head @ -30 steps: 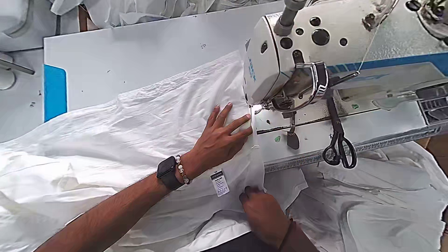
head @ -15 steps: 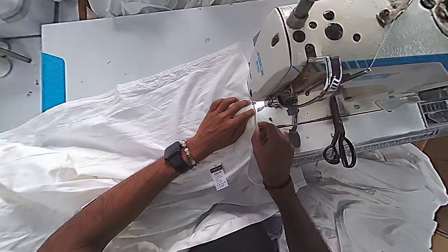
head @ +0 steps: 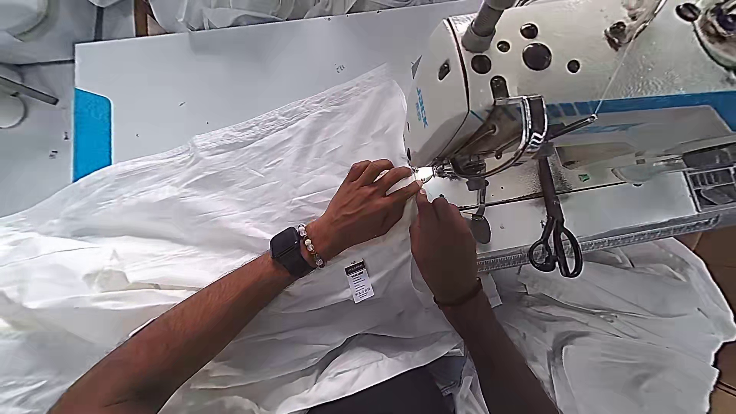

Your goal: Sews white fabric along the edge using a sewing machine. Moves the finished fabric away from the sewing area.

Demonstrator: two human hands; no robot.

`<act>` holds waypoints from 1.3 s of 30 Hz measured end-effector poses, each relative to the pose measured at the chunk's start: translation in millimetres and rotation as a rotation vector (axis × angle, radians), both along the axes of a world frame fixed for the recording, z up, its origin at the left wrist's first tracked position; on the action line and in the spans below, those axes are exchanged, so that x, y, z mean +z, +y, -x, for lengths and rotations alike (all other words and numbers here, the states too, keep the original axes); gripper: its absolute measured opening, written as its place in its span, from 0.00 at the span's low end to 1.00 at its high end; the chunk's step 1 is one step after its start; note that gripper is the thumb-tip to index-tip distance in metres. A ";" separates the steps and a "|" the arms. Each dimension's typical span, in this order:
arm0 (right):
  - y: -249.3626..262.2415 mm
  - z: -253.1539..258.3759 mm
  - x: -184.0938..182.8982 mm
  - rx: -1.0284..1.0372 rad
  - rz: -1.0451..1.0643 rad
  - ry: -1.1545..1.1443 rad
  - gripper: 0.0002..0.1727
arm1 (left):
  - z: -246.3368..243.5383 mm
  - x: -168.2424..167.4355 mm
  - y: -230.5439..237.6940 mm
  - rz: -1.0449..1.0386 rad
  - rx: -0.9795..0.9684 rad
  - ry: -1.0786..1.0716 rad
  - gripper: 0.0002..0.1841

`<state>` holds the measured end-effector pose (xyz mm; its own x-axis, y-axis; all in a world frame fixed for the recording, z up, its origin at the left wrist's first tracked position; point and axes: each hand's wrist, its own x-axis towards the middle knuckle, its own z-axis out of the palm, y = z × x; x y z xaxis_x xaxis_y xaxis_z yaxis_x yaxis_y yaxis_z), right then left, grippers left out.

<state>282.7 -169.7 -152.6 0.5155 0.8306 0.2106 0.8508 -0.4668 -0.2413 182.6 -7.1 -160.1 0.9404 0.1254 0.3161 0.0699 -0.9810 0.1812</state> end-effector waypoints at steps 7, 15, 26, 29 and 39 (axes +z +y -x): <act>-104.3 38.7 -12.4 0.115 -0.163 0.160 0.14 | 14.0 -0.5 -23.6 0.130 -0.100 0.056 0.21; -125.1 14.3 26.2 -0.039 0.252 0.172 0.06 | 15.3 -3.5 -20.2 0.112 -0.098 0.038 0.22; -27.9 -6.6 6.9 -0.354 -0.073 0.352 0.10 | 16.3 -2.3 -19.3 0.117 -0.111 0.030 0.21; -20.3 -0.4 2.2 -0.328 -0.059 0.175 0.09 | 16.4 -1.4 -20.0 0.118 -0.105 0.024 0.21; -45.7 6.3 -5.4 -0.115 -0.196 0.171 0.11 | 17.9 0.1 -21.2 0.101 -0.109 -0.005 0.20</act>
